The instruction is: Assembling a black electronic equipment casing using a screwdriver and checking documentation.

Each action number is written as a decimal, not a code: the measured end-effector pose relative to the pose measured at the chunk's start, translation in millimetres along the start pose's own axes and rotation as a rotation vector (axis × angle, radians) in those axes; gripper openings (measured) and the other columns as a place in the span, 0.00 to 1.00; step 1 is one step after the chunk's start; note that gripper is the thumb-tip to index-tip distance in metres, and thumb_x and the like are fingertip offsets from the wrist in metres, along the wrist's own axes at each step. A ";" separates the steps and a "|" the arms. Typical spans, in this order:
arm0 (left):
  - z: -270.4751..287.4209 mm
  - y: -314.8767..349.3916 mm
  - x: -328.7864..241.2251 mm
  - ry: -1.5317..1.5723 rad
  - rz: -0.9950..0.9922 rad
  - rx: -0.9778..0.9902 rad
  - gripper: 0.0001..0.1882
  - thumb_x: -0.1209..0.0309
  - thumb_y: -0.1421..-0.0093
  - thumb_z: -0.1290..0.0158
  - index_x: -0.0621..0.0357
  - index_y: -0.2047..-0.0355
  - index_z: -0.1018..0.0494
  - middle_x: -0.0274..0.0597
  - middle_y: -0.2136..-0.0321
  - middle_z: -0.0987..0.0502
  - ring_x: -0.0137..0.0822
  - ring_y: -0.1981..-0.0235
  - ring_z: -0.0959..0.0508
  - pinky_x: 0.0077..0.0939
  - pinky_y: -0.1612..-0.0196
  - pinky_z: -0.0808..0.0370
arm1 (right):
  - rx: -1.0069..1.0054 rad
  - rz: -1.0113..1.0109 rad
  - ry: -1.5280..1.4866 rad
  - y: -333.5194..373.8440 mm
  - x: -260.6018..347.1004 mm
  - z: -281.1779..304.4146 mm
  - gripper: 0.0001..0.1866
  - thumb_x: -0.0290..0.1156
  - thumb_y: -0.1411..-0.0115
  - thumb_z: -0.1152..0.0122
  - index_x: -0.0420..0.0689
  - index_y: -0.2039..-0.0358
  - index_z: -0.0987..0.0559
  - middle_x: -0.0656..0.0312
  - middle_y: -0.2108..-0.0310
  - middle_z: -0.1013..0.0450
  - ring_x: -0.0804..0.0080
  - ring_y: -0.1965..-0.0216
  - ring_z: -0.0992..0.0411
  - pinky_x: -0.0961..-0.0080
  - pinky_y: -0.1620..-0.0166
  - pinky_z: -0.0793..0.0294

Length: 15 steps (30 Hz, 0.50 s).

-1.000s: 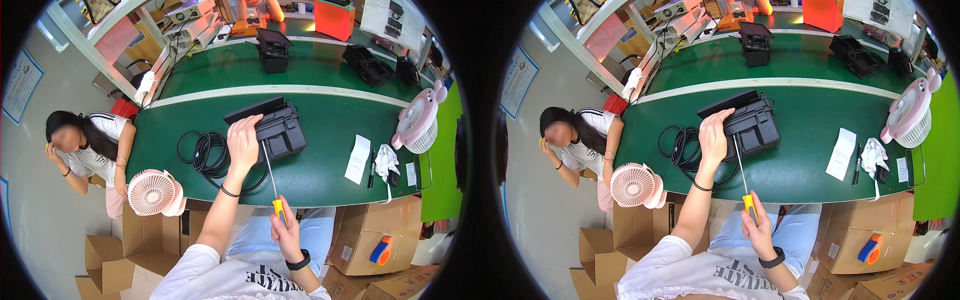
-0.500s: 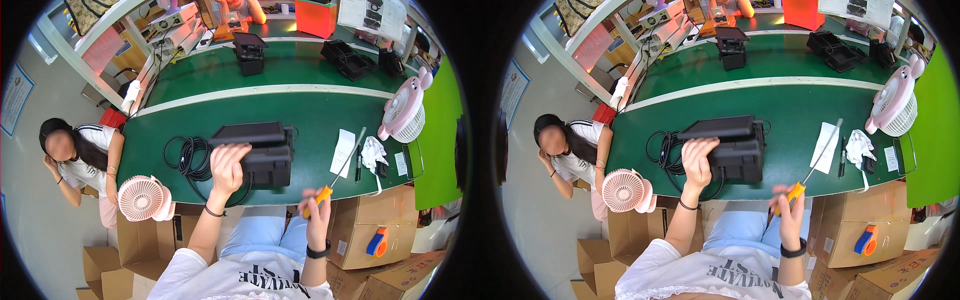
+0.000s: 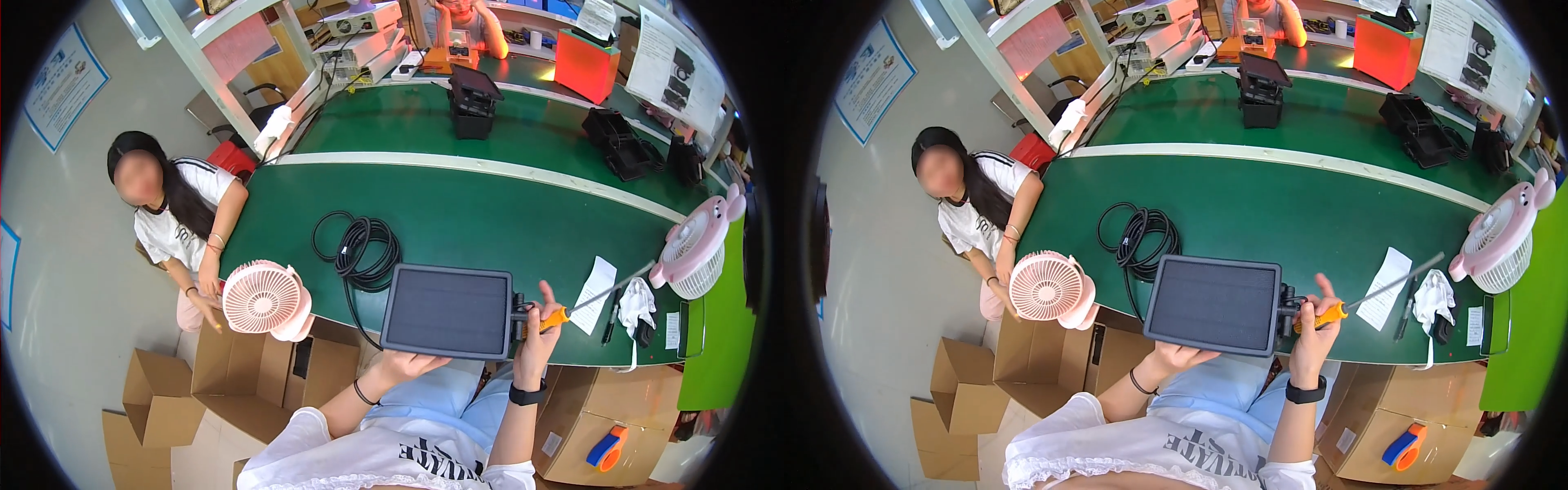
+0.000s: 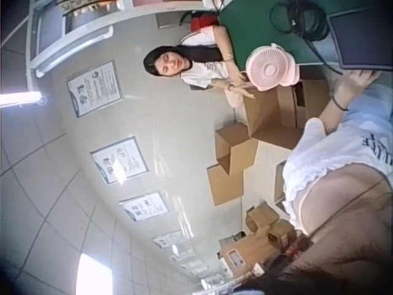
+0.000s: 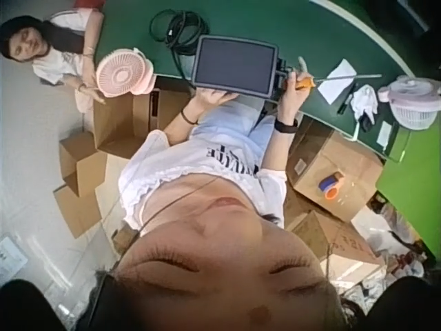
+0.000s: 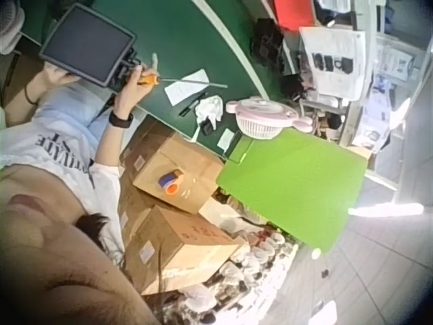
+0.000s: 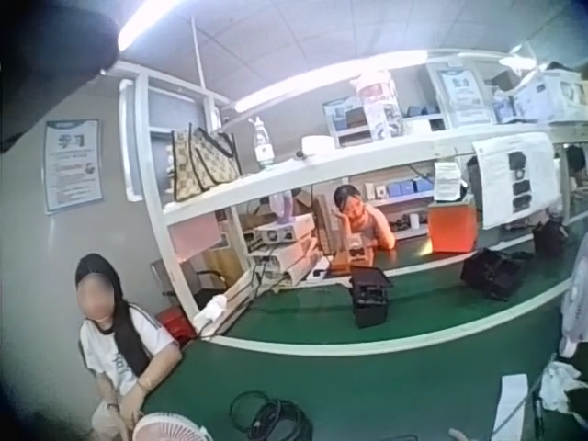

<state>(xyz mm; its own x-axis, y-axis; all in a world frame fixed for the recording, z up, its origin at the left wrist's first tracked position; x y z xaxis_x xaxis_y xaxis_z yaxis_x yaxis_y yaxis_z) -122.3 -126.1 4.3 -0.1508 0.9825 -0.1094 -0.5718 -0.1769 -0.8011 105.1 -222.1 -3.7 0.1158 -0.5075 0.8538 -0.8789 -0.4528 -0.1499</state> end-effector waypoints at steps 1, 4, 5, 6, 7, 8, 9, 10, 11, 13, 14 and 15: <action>0.9 2.4 2.1 0.003 0.005 -0.003 0.20 0.61 0.53 0.29 0.51 0.59 0.16 0.43 0.54 0.19 0.53 0.51 0.20 0.49 0.43 0.26 | 0.059 -0.057 0.001 -0.3 -4.6 1.9 0.13 0.25 0.35 0.38 0.50 0.66 0.36 0.59 0.58 0.24 0.81 0.66 0.30 0.83 0.68 0.28; 3.6 -7.6 6.3 0.040 -0.016 0.016 0.19 0.60 0.53 0.28 0.50 0.61 0.16 0.43 0.54 0.19 0.52 0.51 0.20 0.51 0.43 0.26 | 0.120 -0.091 0.058 -1.0 -6.0 -0.9 0.12 0.23 0.35 0.39 0.50 0.67 0.35 0.59 0.59 0.24 0.82 0.67 0.30 0.84 0.66 0.29; 7.2 -13.3 9.7 0.055 -0.018 0.028 0.19 0.60 0.54 0.28 0.50 0.61 0.17 0.43 0.54 0.20 0.52 0.50 0.20 0.51 0.43 0.27 | 0.130 -0.084 0.092 0.4 -5.8 -0.5 0.12 0.23 0.35 0.40 0.49 0.67 0.35 0.59 0.60 0.24 0.81 0.65 0.29 0.84 0.65 0.28; 11.3 -18.9 11.2 -0.018 -0.030 0.040 0.23 0.57 0.57 0.26 0.51 0.62 0.17 0.43 0.52 0.21 0.52 0.50 0.21 0.53 0.43 0.27 | 0.113 -0.057 0.133 -0.5 -7.4 -2.0 0.12 0.22 0.35 0.40 0.48 0.67 0.35 0.58 0.59 0.24 0.79 0.62 0.26 0.83 0.63 0.27; 18.3 -19.2 18.4 -0.081 0.036 0.043 0.25 0.56 0.59 0.25 0.51 0.62 0.17 0.43 0.53 0.21 0.52 0.50 0.21 0.52 0.44 0.27 | 0.148 -0.142 0.120 1.6 -7.1 -14.2 0.11 0.21 0.36 0.40 0.47 0.67 0.35 0.55 0.57 0.24 0.74 0.55 0.25 0.82 0.61 0.27; 18.4 -26.1 23.2 -0.125 0.097 0.042 0.27 0.54 0.61 0.25 0.52 0.62 0.18 0.43 0.53 0.21 0.52 0.50 0.22 0.51 0.44 0.28 | 0.169 -0.174 0.078 0.8 -9.1 -17.9 0.12 0.21 0.36 0.40 0.47 0.67 0.35 0.52 0.54 0.24 0.70 0.50 0.25 0.82 0.61 0.26; 21.0 -33.5 29.4 -0.051 0.159 0.014 0.20 0.57 0.59 0.27 0.51 0.67 0.18 0.38 0.61 0.19 0.46 0.56 0.20 0.43 0.50 0.26 | 0.184 -0.206 0.026 1.6 -11.6 -19.8 0.12 0.20 0.36 0.40 0.47 0.68 0.35 0.49 0.52 0.24 0.67 0.46 0.26 0.82 0.61 0.26; 21.9 -35.8 39.4 0.010 0.176 0.032 0.21 0.57 0.59 0.26 0.52 0.66 0.18 0.38 0.60 0.19 0.46 0.56 0.21 0.43 0.51 0.26 | 0.191 -0.219 0.024 1.6 -13.2 -24.7 0.12 0.20 0.36 0.40 0.48 0.68 0.35 0.48 0.51 0.24 0.68 0.46 0.26 0.82 0.61 0.26; 22.5 -38.5 47.8 0.072 0.192 0.048 0.23 0.58 0.60 0.26 0.53 0.66 0.18 0.38 0.59 0.20 0.46 0.56 0.21 0.42 0.51 0.26 | 0.197 -0.229 0.023 1.4 -13.2 -27.3 0.13 0.20 0.37 0.39 0.48 0.69 0.35 0.47 0.50 0.24 0.68 0.46 0.26 0.81 0.61 0.26; 23.9 -43.3 56.3 0.093 0.173 0.067 0.25 0.58 0.62 0.25 0.54 0.64 0.17 0.38 0.58 0.20 0.46 0.55 0.22 0.41 0.51 0.26 | 0.199 -0.223 0.022 3.2 -13.9 -30.5 0.14 0.20 0.38 0.38 0.48 0.69 0.35 0.46 0.50 0.24 0.69 0.46 0.26 0.81 0.61 0.26; 24.8 -44.2 59.4 0.102 0.172 0.051 0.25 0.57 0.62 0.25 0.55 0.64 0.17 0.39 0.58 0.20 0.46 0.55 0.22 0.41 0.51 0.26 | 0.193 -0.230 0.018 4.7 -14.1 -32.8 0.14 0.20 0.38 0.37 0.48 0.69 0.35 0.46 0.51 0.24 0.69 0.46 0.26 0.82 0.61 0.27; 25.2 -44.9 61.5 0.109 0.171 0.035 0.26 0.57 0.63 0.25 0.55 0.64 0.17 0.39 0.58 0.20 0.46 0.55 0.22 0.40 0.51 0.27 | 0.195 -0.205 0.036 4.5 -13.4 -34.7 0.15 0.19 0.39 0.36 0.48 0.70 0.35 0.48 0.52 0.23 0.68 0.46 0.26 0.79 0.57 0.26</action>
Point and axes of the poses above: each hand's wrist, its own y-axis away from the middle knuckle, its own z-axis out of the back of the hand, x = y × z, the point moved 5 cm from there along -y, towards the middle knuckle
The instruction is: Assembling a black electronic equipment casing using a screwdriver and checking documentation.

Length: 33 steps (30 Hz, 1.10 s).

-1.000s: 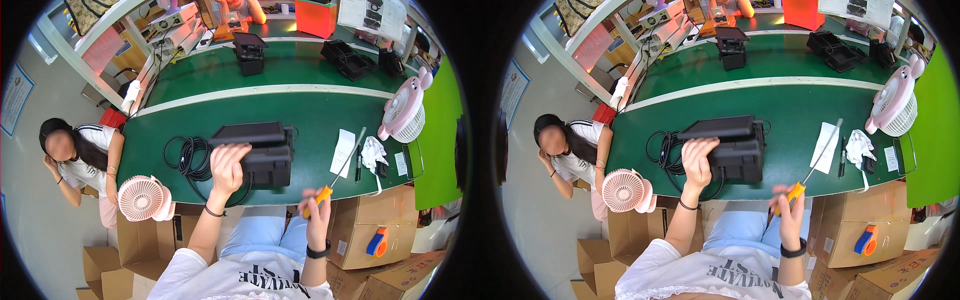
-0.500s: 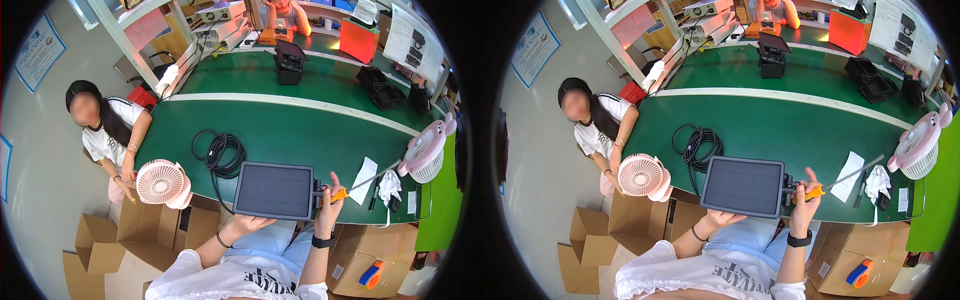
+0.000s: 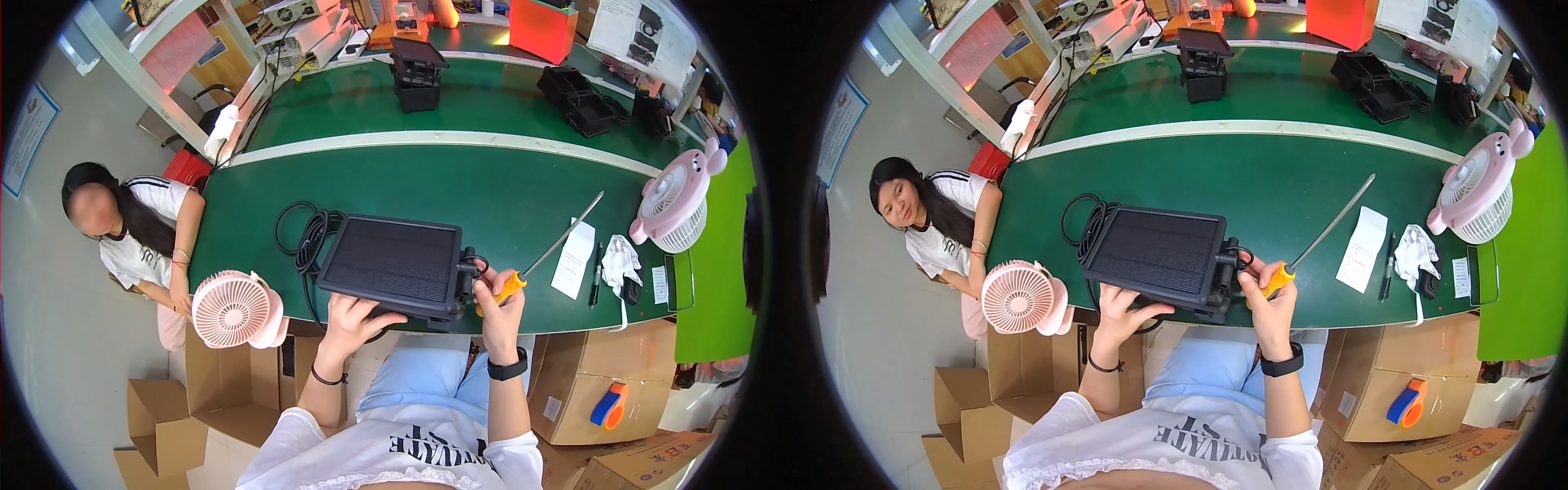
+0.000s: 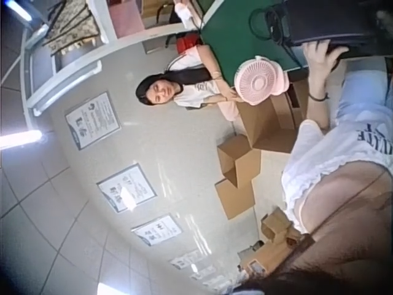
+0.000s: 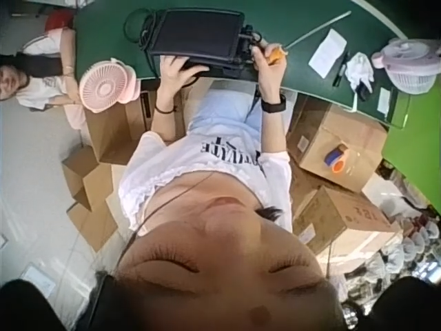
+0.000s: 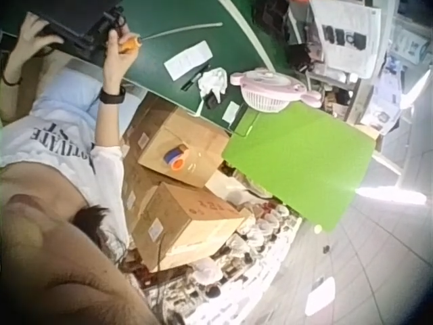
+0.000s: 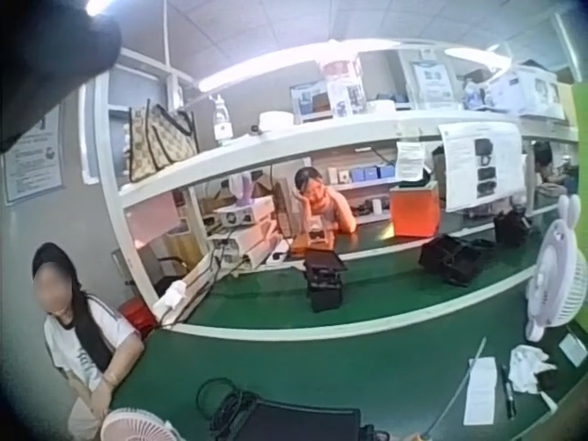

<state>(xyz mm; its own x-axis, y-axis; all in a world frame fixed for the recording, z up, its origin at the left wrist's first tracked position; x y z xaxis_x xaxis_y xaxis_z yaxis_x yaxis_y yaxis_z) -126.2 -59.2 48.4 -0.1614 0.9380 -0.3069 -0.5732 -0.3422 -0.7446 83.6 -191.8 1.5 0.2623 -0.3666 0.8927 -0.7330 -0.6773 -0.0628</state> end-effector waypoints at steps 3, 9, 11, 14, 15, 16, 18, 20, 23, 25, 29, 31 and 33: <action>-1.3 2.3 5.6 0.025 0.009 0.003 0.27 0.57 0.64 0.25 0.55 0.64 0.17 0.39 0.58 0.20 0.46 0.54 0.23 0.40 0.48 0.29 | -0.032 0.087 0.039 0.6 3.4 -8.4 0.17 0.17 0.41 0.34 0.48 0.71 0.36 0.52 0.56 0.22 0.65 0.47 0.24 0.75 0.51 0.26; 4.7 11.6 6.3 0.033 0.037 0.030 0.27 0.55 0.64 0.25 0.54 0.64 0.17 0.38 0.57 0.20 0.45 0.52 0.24 0.41 0.45 0.32 | -0.101 0.133 0.018 6.9 -4.2 -11.8 0.20 0.12 0.46 0.32 0.47 0.71 0.36 0.56 0.64 0.23 0.61 0.50 0.22 0.71 0.48 0.26; 6.3 8.5 -6.2 -0.049 0.021 0.059 0.26 0.54 0.62 0.25 0.50 0.63 0.17 0.38 0.53 0.22 0.47 0.48 0.27 0.45 0.46 0.32 | -0.103 0.147 0.028 11.7 -6.9 -7.3 0.20 0.12 0.47 0.31 0.46 0.70 0.35 0.56 0.64 0.23 0.61 0.52 0.22 0.70 0.48 0.26; -5.0 26.4 -5.3 -0.202 0.010 0.113 0.22 0.59 0.59 0.27 0.48 0.62 0.18 0.38 0.54 0.24 0.51 0.48 0.28 0.48 0.47 0.31 | -0.109 0.125 0.010 13.8 -8.8 -4.2 0.20 0.14 0.45 0.31 0.46 0.70 0.35 0.55 0.63 0.23 0.62 0.51 0.23 0.70 0.48 0.26; -8.1 29.9 -4.3 -0.213 0.012 0.107 0.22 0.59 0.59 0.27 0.48 0.62 0.18 0.38 0.54 0.24 0.51 0.48 0.28 0.48 0.47 0.31 | -0.117 0.107 0.007 11.9 -8.7 -5.0 0.19 0.14 0.45 0.32 0.46 0.69 0.36 0.55 0.62 0.23 0.63 0.50 0.23 0.70 0.48 0.26; -8.1 27.1 -6.4 -0.227 0.020 0.072 0.21 0.60 0.59 0.27 0.48 0.63 0.18 0.39 0.54 0.25 0.52 0.49 0.28 0.49 0.47 0.31 | -0.109 0.093 0.026 9.5 -8.9 -6.1 0.18 0.16 0.43 0.32 0.46 0.69 0.36 0.54 0.61 0.23 0.65 0.51 0.24 0.71 0.47 0.27; -4.8 18.8 -6.5 -0.265 0.057 0.041 0.20 0.64 0.60 0.27 0.50 0.65 0.19 0.43 0.54 0.26 0.54 0.50 0.29 0.49 0.47 0.31 | -0.150 0.085 0.145 1.9 -8.0 -1.6 0.16 0.18 0.41 0.33 0.45 0.69 0.35 0.53 0.59 0.23 0.69 0.56 0.24 0.76 0.52 0.26; -3.2 12.4 4.5 -0.310 0.162 0.008 0.22 0.64 0.61 0.27 0.50 0.64 0.19 0.44 0.54 0.26 0.55 0.49 0.30 0.49 0.47 0.31 | -0.149 0.063 0.233 -5.7 -4.4 6.1 0.14 0.23 0.38 0.34 0.44 0.68 0.34 0.52 0.57 0.22 0.75 0.63 0.25 0.81 0.63 0.26; -2.7 -12.7 28.6 -0.364 0.231 -0.046 0.26 0.62 0.60 0.27 0.50 0.58 0.20 0.47 0.53 0.28 0.57 0.48 0.31 0.49 0.46 0.30 | -0.189 0.090 0.392 -16.4 -11.6 34.3 0.13 0.26 0.36 0.36 0.42 0.70 0.33 0.56 0.64 0.20 0.78 0.70 0.26 0.81 0.67 0.26; -9.9 -27.5 53.1 -0.409 0.262 -0.064 0.30 0.62 0.57 0.28 0.47 0.51 0.22 0.46 0.52 0.29 0.55 0.47 0.33 0.49 0.44 0.32 | -0.217 0.120 0.508 -19.5 -18.6 54.6 0.12 0.25 0.36 0.36 0.41 0.71 0.33 0.58 0.68 0.20 0.79 0.72 0.26 0.81 0.68 0.26; -8.3 -60.2 106.6 -0.586 0.393 -0.075 0.40 0.63 0.56 0.29 0.44 0.40 0.29 0.44 0.46 0.31 0.52 0.43 0.34 0.51 0.37 0.38 | -0.166 0.058 0.554 -11.7 -16.4 56.7 0.12 0.24 0.38 0.36 0.40 0.70 0.32 0.58 0.70 0.20 0.77 0.71 0.24 0.79 0.67 0.26; -4.2 -76.5 131.7 -0.778 0.432 -0.076 0.45 0.54 0.53 0.31 0.38 0.34 0.36 0.38 0.42 0.32 0.46 0.37 0.37 0.70 0.35 0.50 | -0.145 0.090 0.575 -7.9 -14.2 56.7 0.11 0.23 0.38 0.36 0.40 0.70 0.32 0.57 0.71 0.20 0.76 0.70 0.23 0.78 0.66 0.26; 0.4 -89.1 161.7 -0.846 0.535 -0.086 0.45 0.50 0.49 0.34 0.39 0.32 0.39 0.38 0.41 0.32 0.42 0.37 0.35 0.76 0.36 0.54 | -0.119 0.119 0.601 -6.1 -15.0 57.0 0.11 0.23 0.39 0.36 0.39 0.71 0.31 0.57 0.72 0.21 0.72 0.68 0.21 0.76 0.64 0.25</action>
Point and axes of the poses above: each hand's wrist, its own y-axis away from the middle knuckle, its own z-axis out of the back of the hand, x = y × z, the point moved 5 cm from there along -y, towards the middle knuckle
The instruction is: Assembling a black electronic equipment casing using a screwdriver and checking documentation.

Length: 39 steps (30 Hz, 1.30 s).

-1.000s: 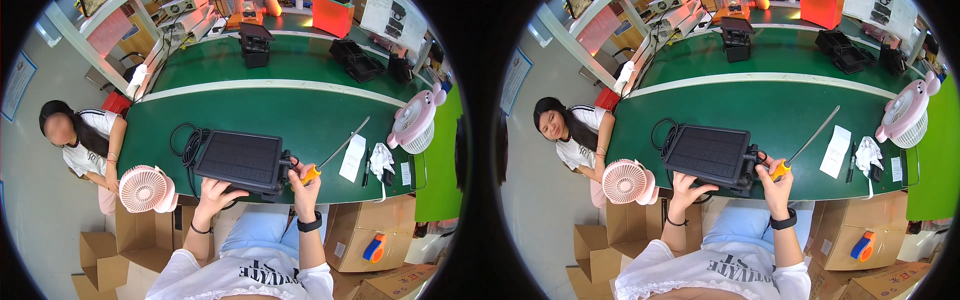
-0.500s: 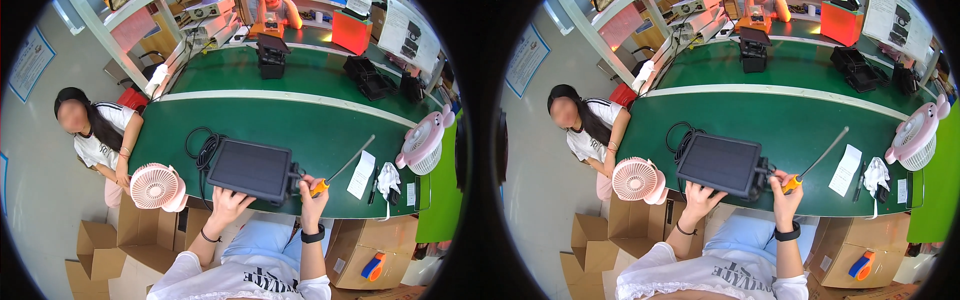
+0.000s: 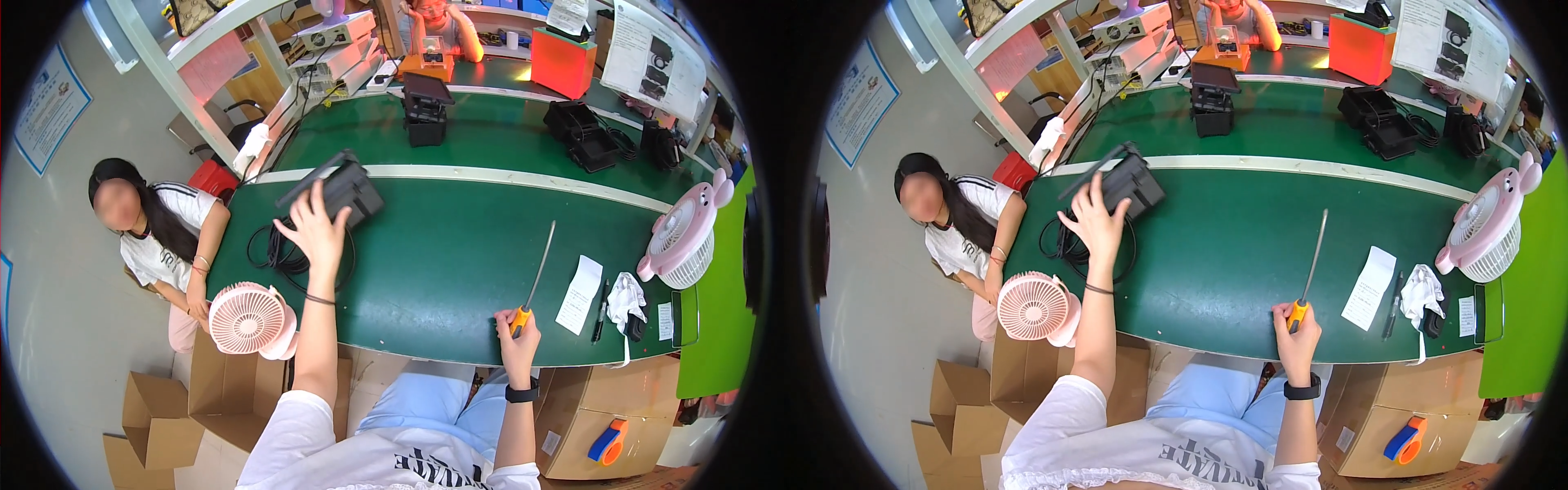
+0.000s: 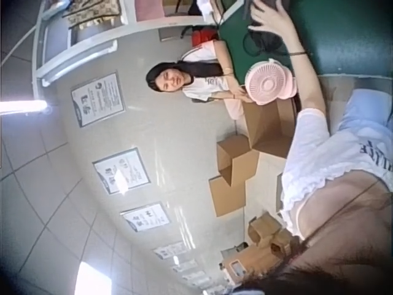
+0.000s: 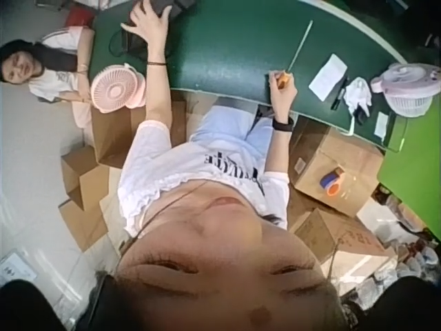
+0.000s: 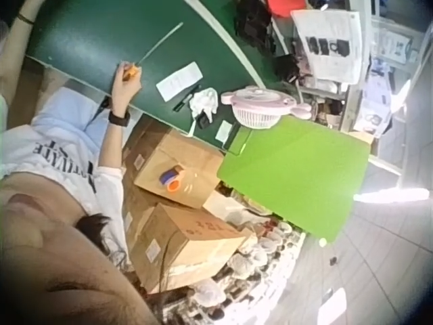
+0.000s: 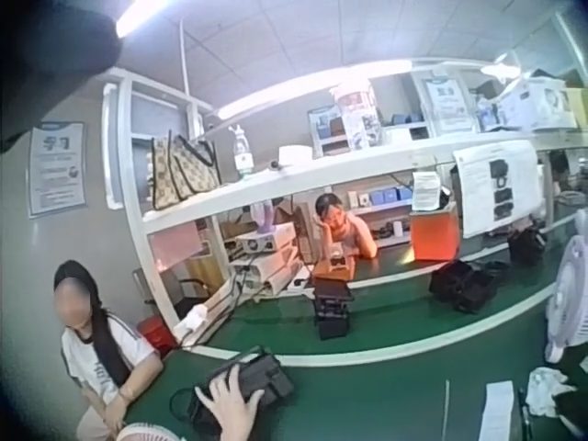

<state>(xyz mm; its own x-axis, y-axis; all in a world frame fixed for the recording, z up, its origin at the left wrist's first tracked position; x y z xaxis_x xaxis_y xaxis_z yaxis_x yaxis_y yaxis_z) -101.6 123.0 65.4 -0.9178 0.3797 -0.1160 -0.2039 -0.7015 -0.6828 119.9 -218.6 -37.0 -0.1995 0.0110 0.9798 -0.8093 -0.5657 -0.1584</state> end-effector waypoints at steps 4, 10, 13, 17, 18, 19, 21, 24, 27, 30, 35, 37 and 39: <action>-27.8 -39.3 38.4 -0.152 0.153 -0.024 0.28 0.46 0.37 0.47 0.39 0.40 0.29 0.36 0.44 0.29 0.40 0.39 0.32 0.78 0.38 0.49 | 0.006 0.062 0.049 0.1 16.9 -4.8 0.11 0.23 0.40 0.35 0.39 0.72 0.30 0.57 0.72 0.21 0.71 0.69 0.21 0.75 0.64 0.24; -21.4 -62.7 2.8 -0.013 -0.010 -0.236 0.17 0.61 0.39 0.45 0.42 0.49 0.24 0.33 0.47 0.27 0.40 0.42 0.30 0.66 0.38 0.43 | -0.033 0.081 0.089 0.2 13.8 -1.7 0.10 0.22 0.40 0.35 0.40 0.71 0.30 0.57 0.73 0.20 0.70 0.71 0.21 0.75 0.66 0.25; -25.7 -74.2 -59.0 0.399 -0.259 -0.133 0.10 0.69 0.41 0.43 0.49 0.58 0.20 0.41 0.56 0.21 0.46 0.52 0.23 0.39 0.47 0.27 | -0.046 0.058 0.094 0.6 10.1 0.4 0.10 0.22 0.39 0.36 0.40 0.70 0.31 0.56 0.72 0.20 0.67 0.70 0.20 0.74 0.65 0.24; -72.4 -88.1 -136.9 0.882 -0.377 0.200 0.16 0.71 0.42 0.42 0.53 0.52 0.22 0.45 0.49 0.24 0.48 0.45 0.26 0.38 0.40 0.30 | -0.047 0.026 0.078 1.2 13.2 0.9 0.09 0.21 0.39 0.37 0.40 0.70 0.31 0.55 0.72 0.20 0.67 0.69 0.19 0.74 0.65 0.23; -85.6 -96.2 -149.1 0.882 -0.400 0.191 0.18 0.71 0.42 0.41 0.52 0.50 0.24 0.46 0.46 0.25 0.49 0.43 0.27 0.39 0.39 0.31 | -0.045 0.001 0.054 0.1 11.0 -0.6 0.09 0.21 0.39 0.37 0.39 0.70 0.31 0.55 0.72 0.19 0.68 0.68 0.19 0.74 0.64 0.23; -100.8 -101.2 -162.4 0.888 -0.424 0.183 0.20 0.71 0.43 0.41 0.52 0.48 0.25 0.48 0.44 0.27 0.50 0.41 0.29 0.41 0.37 0.32 | -0.044 -0.014 0.043 -0.6 10.0 -1.1 0.09 0.21 0.39 0.37 0.39 0.71 0.31 0.54 0.72 0.19 0.69 0.67 0.18 0.74 0.63 0.22; -123.0 -112.9 -180.2 0.800 -0.422 0.176 0.25 0.69 0.44 0.39 0.50 0.45 0.27 0.50 0.40 0.32 0.54 0.38 0.34 0.45 0.36 0.34 | -0.027 -0.025 0.015 -2.0 6.8 -3.7 0.09 0.20 0.39 0.37 0.39 0.71 0.31 0.54 0.72 0.20 0.68 0.66 0.18 0.74 0.63 0.21; -160.5 -124.9 -187.5 0.699 -0.315 0.325 0.28 0.65 0.45 0.37 0.47 0.43 0.27 0.50 0.34 0.38 0.56 0.34 0.39 0.47 0.33 0.37 | -0.023 -0.029 -0.015 -4.4 6.9 -7.3 0.09 0.18 0.40 0.38 0.39 0.71 0.32 0.56 0.73 0.21 0.69 0.66 0.18 0.76 0.64 0.22; -174.5 -122.0 -193.9 0.714 -0.300 0.380 0.28 0.64 0.46 0.36 0.45 0.43 0.25 0.48 0.31 0.43 0.57 0.34 0.40 0.45 0.32 0.39 | -0.029 -0.027 -0.022 -7.2 9.5 -6.4 0.10 0.17 0.40 0.39 0.40 0.71 0.33 0.57 0.73 0.23 0.70 0.66 0.19 0.78 0.67 0.23; -180.1 -119.7 -188.5 0.750 -0.250 0.444 0.26 0.65 0.48 0.35 0.42 0.46 0.22 0.48 0.31 0.44 0.56 0.35 0.39 0.44 0.31 0.40 | -0.024 -0.054 -0.034 -5.9 6.5 -6.0 0.10 0.17 0.40 0.39 0.40 0.71 0.32 0.57 0.74 0.22 0.70 0.67 0.19 0.77 0.66 0.23; -173.5 -140.5 -166.8 0.960 -0.126 0.356 0.11 0.73 0.47 0.36 0.51 0.62 0.19 0.39 0.55 0.28 0.35 0.56 0.27 0.28 0.52 0.27 | -0.009 -0.021 0.049 -7.6 14.8 -3.7 0.09 0.20 0.40 0.38 0.39 0.71 0.31 0.56 0.73 0.20 0.68 0.66 0.18 0.75 0.63 0.22; -163.0 -136.9 -153.0 1.019 -0.055 0.180 0.04 0.76 0.45 0.38 0.56 0.69 0.22 0.31 0.72 0.26 0.26 0.72 0.29 0.23 0.65 0.29 | -0.002 -0.006 0.040 -8.8 10.5 -4.8 0.08 0.22 0.41 0.38 0.39 0.70 0.30 0.55 0.71 0.19 0.67 0.66 0.17 0.74 0.62 0.21; -157.7 -122.7 -143.4 1.009 0.009 0.114 0.02 0.76 0.43 0.39 0.55 0.70 0.22 0.28 0.78 0.27 0.24 0.78 0.31 0.22 0.69 0.30 | -0.020 0.023 0.019 -9.8 10.8 -3.9 0.07 0.22 0.41 0.38 0.39 0.69 0.29 0.54 0.71 0.19 0.66 0.66 0.17 0.73 0.62 0.21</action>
Point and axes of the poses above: each hand's wrist, its own y-axis away from the middle knuckle, its own z-axis out of the back of the hand, x = y × z, the point moved 5 cm from there along -y, towards the middle knuckle
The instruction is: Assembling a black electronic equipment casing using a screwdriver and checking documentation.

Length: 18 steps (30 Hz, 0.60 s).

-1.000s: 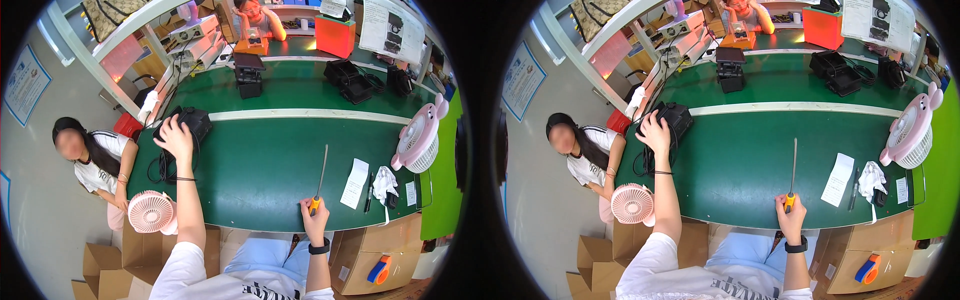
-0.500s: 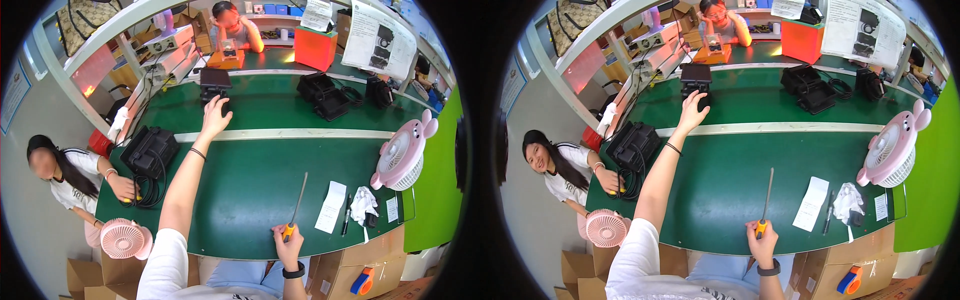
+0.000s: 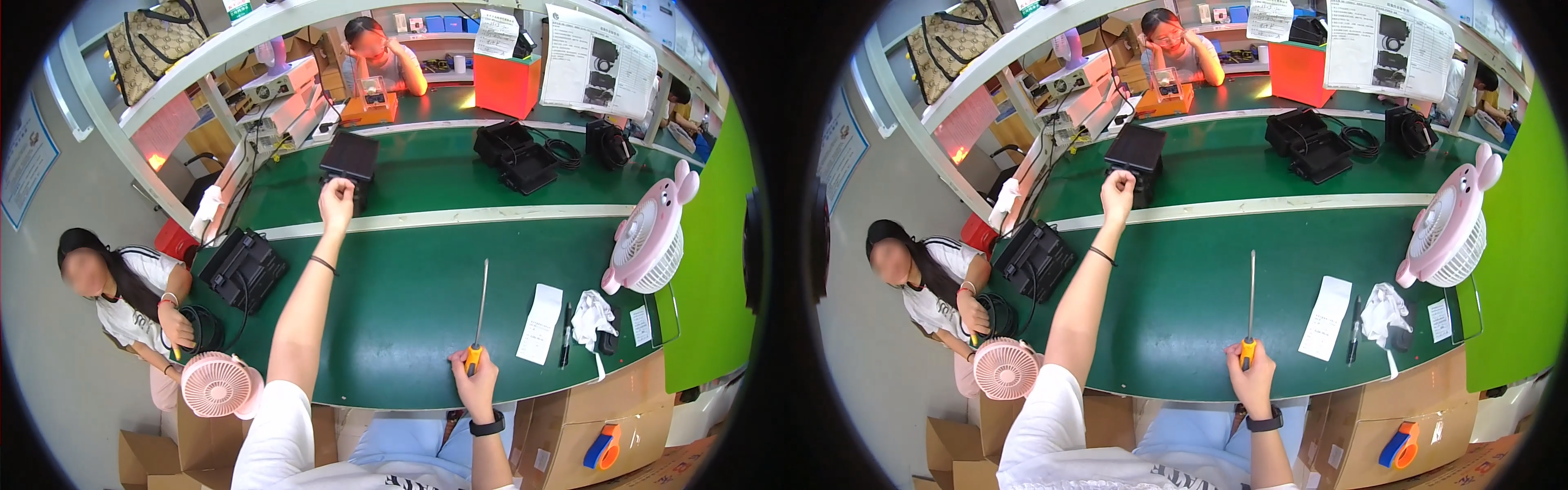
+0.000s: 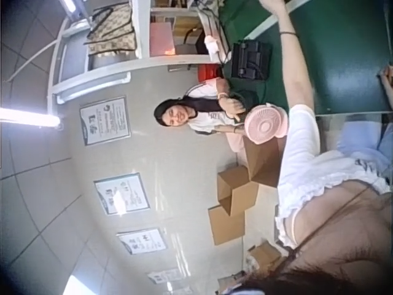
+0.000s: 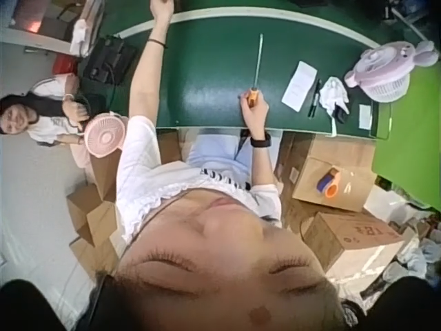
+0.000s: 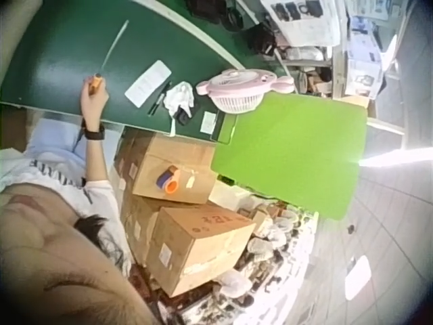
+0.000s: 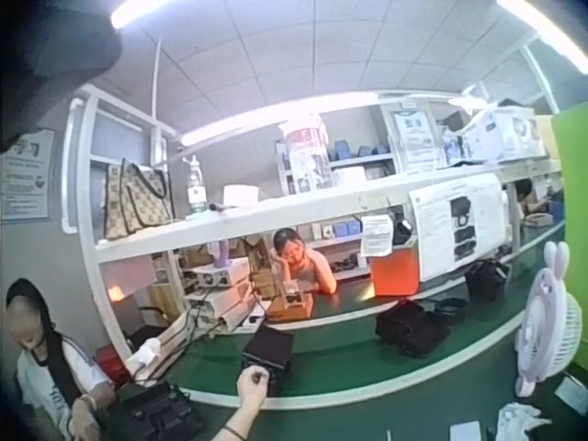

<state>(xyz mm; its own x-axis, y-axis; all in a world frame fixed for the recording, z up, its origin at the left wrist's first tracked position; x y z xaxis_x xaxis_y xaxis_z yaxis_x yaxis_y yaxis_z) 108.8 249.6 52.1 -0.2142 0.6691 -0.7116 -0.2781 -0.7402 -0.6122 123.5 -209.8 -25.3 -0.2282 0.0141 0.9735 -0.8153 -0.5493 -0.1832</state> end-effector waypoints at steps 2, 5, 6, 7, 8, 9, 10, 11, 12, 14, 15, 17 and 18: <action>8.7 22.9 -16.8 -0.084 -0.009 -0.071 0.04 0.76 0.40 0.42 0.57 0.72 0.24 0.27 0.82 0.31 0.21 0.79 0.34 0.22 0.72 0.32 | -0.016 0.001 0.011 0.2 -0.5 1.4 0.07 0.21 0.40 0.38 0.38 0.69 0.29 0.55 0.72 0.19 0.65 0.66 0.17 0.73 0.62 0.21; 25.7 42.1 -24.4 0.011 0.080 -0.099 0.11 0.75 0.40 0.39 0.58 0.74 0.31 0.29 0.81 0.34 0.23 0.79 0.36 0.22 0.73 0.35 | 0.000 0.021 0.003 0.3 2.4 -0.6 0.07 0.21 0.40 0.38 0.38 0.68 0.29 0.56 0.72 0.20 0.65 0.66 0.17 0.73 0.63 0.21; 31.4 49.3 -39.0 0.031 -0.024 -0.158 0.14 0.73 0.40 0.38 0.58 0.75 0.33 0.30 0.79 0.35 0.23 0.78 0.37 0.22 0.73 0.37 | 0.005 0.032 0.010 0.6 0.9 -1.1 0.07 0.21 0.40 0.38 0.39 0.68 0.29 0.56 0.73 0.20 0.65 0.65 0.17 0.72 0.63 0.21; 35.5 54.7 -58.2 0.026 -0.030 -0.139 0.14 0.73 0.40 0.38 0.58 0.75 0.34 0.30 0.79 0.36 0.24 0.78 0.37 0.23 0.73 0.37 | 0.006 0.038 0.018 1.2 -2.0 -0.3 0.07 0.22 0.40 0.38 0.39 0.68 0.30 0.56 0.73 0.20 0.65 0.65 0.17 0.72 0.63 0.21; 43.3 61.3 -78.0 0.018 -0.032 -0.120 0.15 0.73 0.41 0.38 0.58 0.76 0.34 0.31 0.79 0.36 0.24 0.78 0.37 0.23 0.73 0.36 | 0.006 0.034 0.024 3.0 -4.6 1.0 0.07 0.22 0.40 0.38 0.39 0.68 0.30 0.56 0.73 0.20 0.65 0.65 0.17 0.72 0.63 0.21; 47.9 67.4 -94.6 -0.030 -0.044 -0.096 0.15 0.72 0.42 0.37 0.59 0.76 0.35 0.32 0.79 0.36 0.26 0.79 0.37 0.25 0.73 0.36 | -0.005 0.035 0.059 2.1 -6.3 3.4 0.08 0.22 0.40 0.38 0.39 0.68 0.30 0.56 0.73 0.20 0.65 0.65 0.17 0.71 0.63 0.21; 57.7 77.9 -101.1 -0.009 -0.030 -0.063 0.16 0.73 0.43 0.36 0.59 0.76 0.35 0.33 0.80 0.36 0.28 0.79 0.36 0.26 0.73 0.36 | 0.003 0.040 0.086 3.7 -3.7 1.4 0.08 0.22 0.40 0.38 0.39 0.68 0.30 0.56 0.73 0.20 0.65 0.65 0.17 0.71 0.62 0.21; 66.4 92.9 -115.9 -0.037 -0.115 -0.062 0.15 0.74 0.46 0.34 0.58 0.77 0.33 0.39 0.79 0.35 0.37 0.79 0.33 0.33 0.73 0.33 | -0.005 0.029 0.071 4.8 1.2 0.5 0.08 0.23 0.39 0.39 0.39 0.68 0.30 0.55 0.73 0.20 0.64 0.66 0.17 0.70 0.63 0.22; 71.3 109.1 -124.0 -0.014 -0.071 0.002 0.16 0.75 0.47 0.34 0.59 0.78 0.34 0.41 0.79 0.34 0.39 0.79 0.32 0.34 0.74 0.33 | -0.016 0.009 0.057 6.2 0.6 1.1 0.08 0.23 0.39 0.39 0.39 0.69 0.30 0.55 0.73 0.20 0.65 0.66 0.17 0.71 0.63 0.22; 89.5 149.3 -153.1 -0.059 -0.117 0.014 0.18 0.77 0.49 0.33 0.59 0.80 0.35 0.41 0.79 0.36 0.40 0.80 0.32 0.36 0.75 0.34 | -0.031 -0.036 0.023 8.6 -2.0 2.8 0.09 0.23 0.37 0.39 0.39 0.69 0.31 0.54 0.73 0.20 0.65 0.66 0.18 0.72 0.63 0.23; 96.4 170.4 -158.8 -0.043 -0.116 0.036 0.19 0.77 0.50 0.33 0.59 0.81 0.36 0.41 0.79 0.36 0.41 0.80 0.32 0.37 0.75 0.34 | -0.017 -0.034 0.022 9.4 -2.0 0.0 0.09 0.23 0.37 0.39 0.39 0.69 0.31 0.54 0.73 0.20 0.65 0.66 0.18 0.72 0.63 0.23; 103.3 219.1 -187.0 -0.014 -0.156 0.043 0.18 0.81 0.53 0.32 0.59 0.83 0.35 0.39 0.81 0.34 0.37 0.79 0.30 0.30 0.75 0.33 | -0.056 0.004 0.003 11.9 -4.1 2.1 0.10 0.23 0.37 0.39 0.39 0.70 0.32 0.54 0.73 0.21 0.64 0.66 0.18 0.72 0.63 0.23; 107.5 241.2 -200.0 0.034 -0.166 0.121 0.14 0.80 0.51 0.33 0.57 0.81 0.30 0.38 0.79 0.28 0.37 0.77 0.25 0.30 0.72 0.29 | -0.058 0.025 0.012 12.0 -4.3 2.3 0.10 0.23 0.37 0.39 0.39 0.70 0.32 0.54 0.73 0.22 0.64 0.66 0.18 0.71 0.63 0.24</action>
<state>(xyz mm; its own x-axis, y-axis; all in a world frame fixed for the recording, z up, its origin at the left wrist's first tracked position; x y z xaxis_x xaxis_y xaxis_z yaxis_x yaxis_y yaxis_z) -16.1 -55.5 83.8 -0.1253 0.7768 -0.6172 -0.4182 -0.6054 -0.6772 116.0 -218.4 -31.3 -0.2551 0.0108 0.9669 -0.8385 -0.5004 -0.2156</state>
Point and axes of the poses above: each hand's wrist, its own y-axis away from the middle knuckle, its own z-axis out of the back of the hand, x = y × z, the point moved 5 cm from there along -y, towards the middle knuckle
